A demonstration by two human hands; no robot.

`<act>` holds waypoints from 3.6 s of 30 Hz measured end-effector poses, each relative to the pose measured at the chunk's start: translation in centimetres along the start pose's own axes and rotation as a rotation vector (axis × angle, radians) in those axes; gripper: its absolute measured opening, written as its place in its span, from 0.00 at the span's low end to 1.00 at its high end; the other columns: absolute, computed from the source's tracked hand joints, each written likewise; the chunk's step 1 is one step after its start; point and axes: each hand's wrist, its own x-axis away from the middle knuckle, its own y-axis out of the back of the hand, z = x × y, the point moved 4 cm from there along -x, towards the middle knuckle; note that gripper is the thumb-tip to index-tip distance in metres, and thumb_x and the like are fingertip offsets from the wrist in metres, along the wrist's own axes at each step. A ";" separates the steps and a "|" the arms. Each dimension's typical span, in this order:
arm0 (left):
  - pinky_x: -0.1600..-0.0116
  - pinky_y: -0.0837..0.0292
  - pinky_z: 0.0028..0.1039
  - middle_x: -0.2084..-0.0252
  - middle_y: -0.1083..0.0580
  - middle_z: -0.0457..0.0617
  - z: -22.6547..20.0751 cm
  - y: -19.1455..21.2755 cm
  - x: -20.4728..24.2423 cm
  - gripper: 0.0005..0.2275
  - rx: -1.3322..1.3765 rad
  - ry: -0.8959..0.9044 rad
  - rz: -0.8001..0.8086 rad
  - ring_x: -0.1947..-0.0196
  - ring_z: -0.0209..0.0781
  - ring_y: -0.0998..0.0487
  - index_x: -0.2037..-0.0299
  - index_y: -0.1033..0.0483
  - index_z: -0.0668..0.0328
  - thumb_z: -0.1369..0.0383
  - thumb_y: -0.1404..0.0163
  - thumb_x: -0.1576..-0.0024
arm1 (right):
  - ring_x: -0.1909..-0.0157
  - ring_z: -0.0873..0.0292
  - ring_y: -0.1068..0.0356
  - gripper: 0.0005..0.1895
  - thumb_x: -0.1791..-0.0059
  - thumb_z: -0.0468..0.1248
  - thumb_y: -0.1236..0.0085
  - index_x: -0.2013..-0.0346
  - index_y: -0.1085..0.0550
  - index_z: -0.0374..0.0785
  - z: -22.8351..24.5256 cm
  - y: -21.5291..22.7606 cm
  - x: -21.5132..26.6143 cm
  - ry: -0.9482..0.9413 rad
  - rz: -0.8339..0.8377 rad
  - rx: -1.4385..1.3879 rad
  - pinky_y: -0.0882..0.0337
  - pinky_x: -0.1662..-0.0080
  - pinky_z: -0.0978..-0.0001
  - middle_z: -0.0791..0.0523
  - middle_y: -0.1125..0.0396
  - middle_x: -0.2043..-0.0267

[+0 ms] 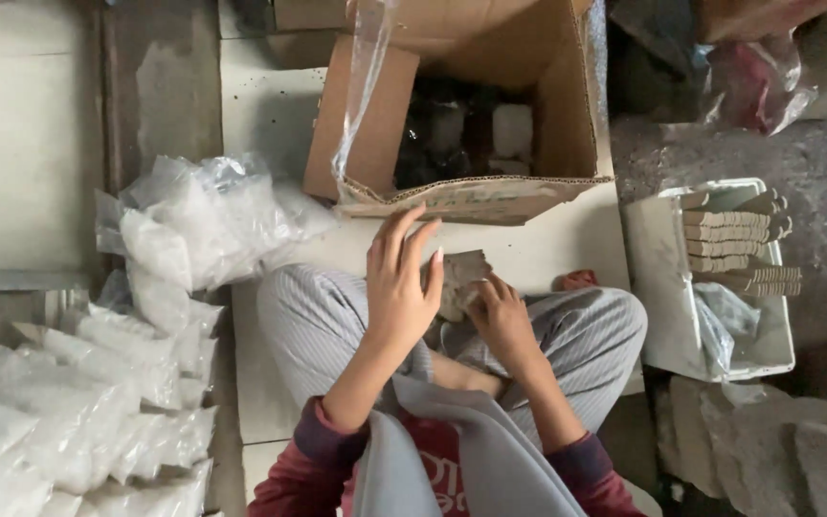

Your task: The person sits on the floor and repeatedly wraps small white items in clear plastic bags using a cloth to smooth the contents. They then tie the bags with string and place the finished packages into a cardboard box.

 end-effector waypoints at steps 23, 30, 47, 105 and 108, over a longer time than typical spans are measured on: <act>0.67 0.40 0.37 0.64 0.29 0.45 -0.6 -2.0 -3.5 0.11 -0.205 0.108 0.304 0.71 0.48 0.35 0.64 0.22 0.55 0.80 0.55 0.50 | 0.50 0.37 0.25 0.14 0.47 0.36 0.48 0.52 0.22 0.30 -5.1 9.7 -39.7 -0.301 0.289 0.293 0.24 0.55 0.50 0.42 0.26 0.53; 0.63 0.37 0.34 0.68 0.31 0.40 0.1 -2.5 -3.6 0.14 -0.201 0.158 0.291 0.68 0.45 0.33 0.63 0.19 0.44 0.77 0.53 0.51 | 0.37 0.45 0.32 0.22 0.48 0.34 0.56 0.41 0.26 0.43 -9.1 -1.9 -38.0 -0.503 0.367 0.232 0.29 0.44 0.52 0.48 0.32 0.37; 0.59 0.37 0.34 0.67 0.29 0.37 1.4 -3.4 -2.8 0.13 -0.134 0.133 0.146 0.68 0.43 0.32 0.64 0.18 0.44 0.81 0.45 0.48 | 0.47 0.42 0.27 0.20 0.49 0.52 0.46 0.50 0.22 0.45 -4.2 10.4 -38.2 -0.107 0.282 0.390 0.25 0.54 0.49 0.49 0.26 0.50; 0.39 0.38 0.54 0.46 0.37 0.66 16.1 -18.1 18.5 0.28 -0.249 0.741 0.370 0.44 0.67 0.35 0.39 0.36 0.65 0.59 0.40 0.46 | 0.47 0.42 0.34 0.19 0.52 0.50 0.37 0.55 0.20 0.40 -14.3 -14.6 -6.5 -0.195 0.021 0.096 0.33 0.50 0.45 0.49 0.32 0.53; 0.42 0.34 0.52 0.45 0.38 0.63 12.1 -16.3 15.9 0.22 -0.251 0.642 0.346 0.44 0.66 0.34 0.44 0.36 0.63 0.66 0.41 0.45 | 0.47 0.42 0.33 0.16 0.48 0.48 0.41 0.52 0.23 0.42 -14.1 -15.5 -6.3 -0.159 -0.003 -0.044 0.40 0.45 0.44 0.50 0.31 0.54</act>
